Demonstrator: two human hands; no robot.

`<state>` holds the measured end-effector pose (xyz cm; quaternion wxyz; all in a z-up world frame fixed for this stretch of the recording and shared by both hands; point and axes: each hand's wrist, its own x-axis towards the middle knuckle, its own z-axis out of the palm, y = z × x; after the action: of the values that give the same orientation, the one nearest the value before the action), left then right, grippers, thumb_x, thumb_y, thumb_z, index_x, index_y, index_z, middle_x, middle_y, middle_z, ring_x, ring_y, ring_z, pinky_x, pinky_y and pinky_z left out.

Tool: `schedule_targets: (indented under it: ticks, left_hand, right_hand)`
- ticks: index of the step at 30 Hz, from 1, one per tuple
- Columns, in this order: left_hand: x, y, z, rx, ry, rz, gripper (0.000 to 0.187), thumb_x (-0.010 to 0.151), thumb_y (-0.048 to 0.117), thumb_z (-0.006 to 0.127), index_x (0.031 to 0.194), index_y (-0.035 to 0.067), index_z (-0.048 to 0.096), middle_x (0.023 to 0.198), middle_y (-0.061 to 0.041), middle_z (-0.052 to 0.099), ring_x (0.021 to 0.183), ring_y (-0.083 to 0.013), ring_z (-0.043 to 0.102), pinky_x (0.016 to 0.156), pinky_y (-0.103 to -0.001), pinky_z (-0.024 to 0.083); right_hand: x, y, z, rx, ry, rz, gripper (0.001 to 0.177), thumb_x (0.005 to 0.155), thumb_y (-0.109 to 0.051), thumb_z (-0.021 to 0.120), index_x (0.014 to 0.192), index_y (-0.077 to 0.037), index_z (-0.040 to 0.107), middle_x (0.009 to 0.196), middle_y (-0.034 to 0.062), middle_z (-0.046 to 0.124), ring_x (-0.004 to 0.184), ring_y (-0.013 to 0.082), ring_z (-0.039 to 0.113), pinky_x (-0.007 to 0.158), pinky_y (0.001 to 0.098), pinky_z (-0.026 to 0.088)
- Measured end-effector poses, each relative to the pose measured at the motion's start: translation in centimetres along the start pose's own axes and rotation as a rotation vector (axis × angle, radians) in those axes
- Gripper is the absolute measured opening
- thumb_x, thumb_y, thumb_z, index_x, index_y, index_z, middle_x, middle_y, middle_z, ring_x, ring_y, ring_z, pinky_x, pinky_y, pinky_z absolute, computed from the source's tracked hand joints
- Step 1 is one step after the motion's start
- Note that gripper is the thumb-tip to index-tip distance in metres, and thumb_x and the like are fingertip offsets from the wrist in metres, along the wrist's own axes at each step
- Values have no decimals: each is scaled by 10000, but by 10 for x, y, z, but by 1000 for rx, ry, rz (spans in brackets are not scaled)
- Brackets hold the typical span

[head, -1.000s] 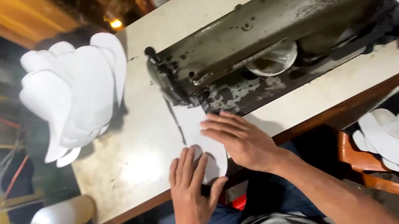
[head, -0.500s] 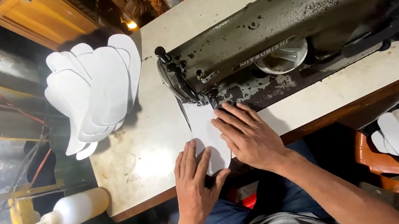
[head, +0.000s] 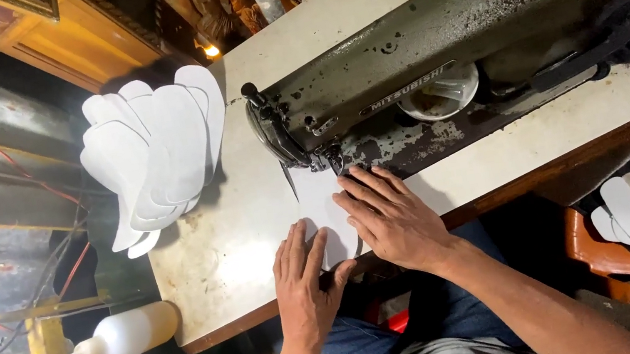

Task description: Stitching the edges of white shoe insole components using an industrial sewing machine

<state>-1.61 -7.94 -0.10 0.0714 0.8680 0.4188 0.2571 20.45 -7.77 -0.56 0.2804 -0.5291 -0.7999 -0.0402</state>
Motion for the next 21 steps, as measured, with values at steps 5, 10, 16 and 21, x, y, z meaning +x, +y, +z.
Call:
schedule_targets:
  ticks: [5,10,16,21]
  left_hand:
    - [7,-1,-4,0,12,8,576,930,441,739,1370,98,596,1513,-206,524,1414,-400,505,1142,-546,413]
    - [11,-5,-6,15,10,-1,565,941,452,716,1366,98,603,1506,-204,532,1419,-407,496,1124,-544,424]
    - [23,-8,-10,27,-25,-4,569,908,477,746,1300,80,635,1495,-186,544,1426,-379,489,1147,-524,400]
    - [29,-11,-12,11,-55,2,599,913,468,745,1346,75,614,1529,-213,500,1428,-407,476,1156,-546,382]
  right_hand:
    - [0,0,-1,-15,13,-2,426,1054,-237,554,1448,-77,568,1549,133,512,1480,316,419,1226,504,339]
    - [1,-1,-2,5,13,3,429,1043,-239,572,1440,-79,575,1545,132,519,1478,314,422,1221,502,339]
    - [3,-1,-4,-24,41,-12,409,1052,-256,562,1416,-73,605,1526,136,543,1462,312,445,1216,497,351]
    - [2,-1,-3,-55,56,-27,369,1040,-247,584,1360,-71,642,1515,141,552,1452,316,455,1210,495,356]
